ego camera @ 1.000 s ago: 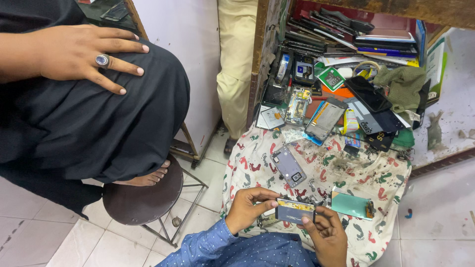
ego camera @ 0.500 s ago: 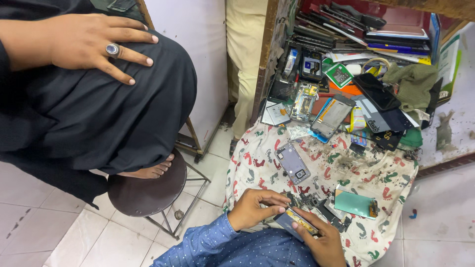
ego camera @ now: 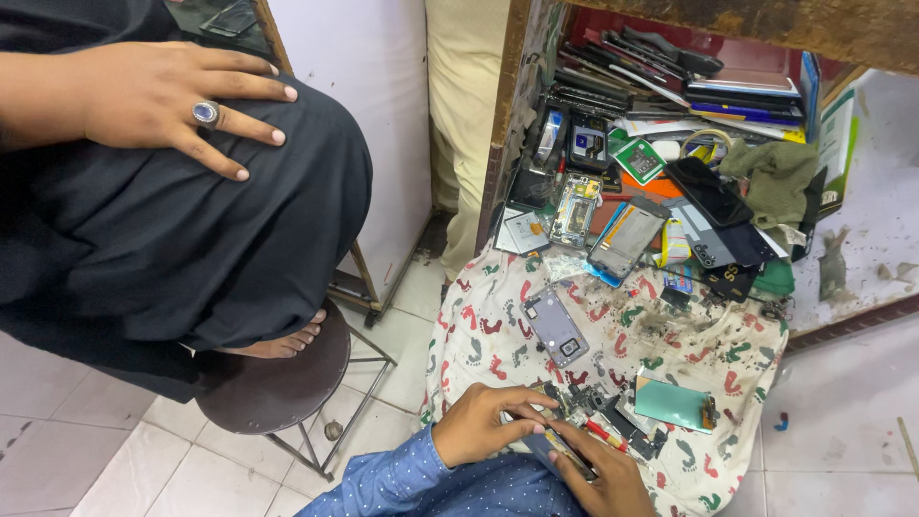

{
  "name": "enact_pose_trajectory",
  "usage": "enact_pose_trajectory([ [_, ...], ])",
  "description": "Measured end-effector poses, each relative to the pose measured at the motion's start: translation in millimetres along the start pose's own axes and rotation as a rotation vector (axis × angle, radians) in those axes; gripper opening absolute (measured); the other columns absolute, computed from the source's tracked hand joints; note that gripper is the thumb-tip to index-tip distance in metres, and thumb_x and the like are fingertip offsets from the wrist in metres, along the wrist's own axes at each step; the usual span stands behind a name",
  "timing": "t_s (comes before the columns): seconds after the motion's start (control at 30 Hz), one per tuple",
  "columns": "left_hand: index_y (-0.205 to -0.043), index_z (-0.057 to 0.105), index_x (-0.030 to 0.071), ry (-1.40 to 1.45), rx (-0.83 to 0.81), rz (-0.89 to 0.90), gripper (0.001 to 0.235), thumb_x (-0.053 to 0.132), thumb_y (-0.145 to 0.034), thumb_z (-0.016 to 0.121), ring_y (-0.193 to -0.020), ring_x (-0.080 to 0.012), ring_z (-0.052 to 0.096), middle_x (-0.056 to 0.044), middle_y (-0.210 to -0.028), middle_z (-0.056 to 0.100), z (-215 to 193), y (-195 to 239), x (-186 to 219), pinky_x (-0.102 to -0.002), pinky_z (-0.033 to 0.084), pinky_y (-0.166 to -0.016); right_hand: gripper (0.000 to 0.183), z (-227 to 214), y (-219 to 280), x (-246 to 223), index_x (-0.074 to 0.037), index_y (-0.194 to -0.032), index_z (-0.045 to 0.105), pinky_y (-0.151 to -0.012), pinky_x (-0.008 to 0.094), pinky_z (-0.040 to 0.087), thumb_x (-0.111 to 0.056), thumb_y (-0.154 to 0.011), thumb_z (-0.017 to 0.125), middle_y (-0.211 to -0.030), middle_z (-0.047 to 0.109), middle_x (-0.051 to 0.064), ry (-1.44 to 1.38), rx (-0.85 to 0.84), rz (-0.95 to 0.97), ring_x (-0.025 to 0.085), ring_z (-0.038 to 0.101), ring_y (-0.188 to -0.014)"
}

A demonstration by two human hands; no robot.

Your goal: The person disassembles a smartphone using a metal prying tool, removes the battery, and handles several internal components and replacement parts. They place the removed battery and other parts on the work surface and continue to manipulate the phone chassis and components.

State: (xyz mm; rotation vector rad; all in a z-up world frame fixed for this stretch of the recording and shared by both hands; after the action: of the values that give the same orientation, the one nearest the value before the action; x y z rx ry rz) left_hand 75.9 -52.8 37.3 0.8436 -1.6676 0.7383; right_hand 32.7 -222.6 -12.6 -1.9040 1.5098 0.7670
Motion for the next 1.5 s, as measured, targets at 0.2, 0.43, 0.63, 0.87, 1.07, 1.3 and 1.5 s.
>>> enact_pose_trajectory([
  [0.2, -0.120, 0.073, 0.011, 0.003, 0.032, 0.163, 0.030, 0.017, -0.090, 0.076, -0.091, -0.0172, 0.079, -0.009, -0.101, 0.080, -3, 3, 16, -0.028, 0.060, -0.076, 0.033, -10, 1, -13, -0.010, -0.114, 0.072, -0.080, 0.033, 0.063, -0.014, -0.082, 0.078, -0.105, 0.081, 0.010, -0.026, 0.079, -0.063, 0.021, 0.079, -0.094],
  [0.43, -0.107, 0.078, 0.010, -0.094, 0.012, 0.285, 0.019, 0.019, -0.091, 0.076, -0.096, -0.0223, 0.077, -0.008, -0.103, 0.078, 1, 8, 25, -0.031, 0.059, -0.084, 0.031, -19, 6, -39, -0.010, -0.109, 0.070, -0.078, 0.035, 0.061, 0.000, -0.080, 0.070, -0.106, 0.076, 0.009, 0.134, 0.135, -0.250, 0.026, 0.078, -0.098],
  [0.63, -0.104, 0.078, 0.011, -0.112, 0.009, 0.257, 0.017, 0.023, -0.093, 0.075, -0.094, -0.0239, 0.076, -0.007, -0.099, 0.078, 2, 8, 25, -0.032, 0.059, -0.084, 0.033, -21, 7, -54, -0.011, -0.109, 0.069, -0.077, 0.037, 0.060, 0.003, -0.079, 0.069, -0.107, 0.075, 0.007, 0.199, 0.170, -0.302, 0.027, 0.076, -0.097],
  [0.87, -0.110, 0.074, 0.011, -0.089, -0.003, 0.302, 0.018, 0.025, -0.098, 0.073, -0.109, -0.0248, 0.075, -0.008, -0.113, 0.078, 5, 6, 26, -0.034, 0.057, -0.098, 0.047, -35, 10, -95, -0.009, -0.110, 0.068, -0.080, 0.039, 0.058, 0.005, -0.065, 0.068, -0.110, 0.072, 0.009, 0.344, 0.226, -0.460, 0.030, 0.072, -0.098],
  [1.07, -0.159, 0.018, 0.008, 0.245, 0.049, 0.284, 0.100, 0.033, -0.087, 0.082, -0.150, -0.0339, 0.040, -0.020, -0.164, 0.031, 17, 7, 18, -0.042, 0.038, -0.121, 0.035, -62, 21, -124, -0.008, -0.106, 0.070, -0.093, 0.045, 0.060, 0.006, -0.074, 0.074, -0.112, 0.068, 0.009, 0.356, 0.498, -0.540, 0.031, 0.070, -0.108],
  [1.3, -0.166, -0.011, 0.010, 0.775, -0.166, 0.183, 0.090, 0.026, -0.109, 0.056, -0.150, -0.0167, 0.035, -0.011, -0.170, 0.024, 60, 10, 8, -0.032, 0.029, -0.124, 0.039, -56, 17, -145, -0.011, -0.111, 0.075, -0.097, 0.046, 0.054, -0.001, -0.074, 0.082, -0.114, 0.067, 0.009, 0.326, 0.509, -0.564, 0.032, 0.066, -0.110],
  [1.5, -0.163, 0.033, -0.002, 0.746, -0.092, 0.080, 0.060, 0.026, -0.113, 0.050, -0.115, -0.0132, 0.060, -0.013, -0.142, 0.060, 51, 7, -22, -0.028, 0.052, -0.097, 0.047, -62, 18, -135, -0.013, -0.117, 0.068, -0.105, 0.048, 0.044, -0.022, -0.075, 0.085, -0.125, 0.059, 0.016, 0.272, 0.506, -0.416, 0.038, 0.056, -0.120],
])
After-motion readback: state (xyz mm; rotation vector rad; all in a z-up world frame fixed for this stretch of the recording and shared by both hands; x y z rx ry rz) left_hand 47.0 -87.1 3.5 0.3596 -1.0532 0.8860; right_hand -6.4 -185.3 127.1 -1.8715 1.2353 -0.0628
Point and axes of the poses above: each hand's wrist, its own y-axis away from the middle knuckle, its own z-axis out of the palm, x = y × z, the point moved 10 cm from there along -y, towards the middle knuckle
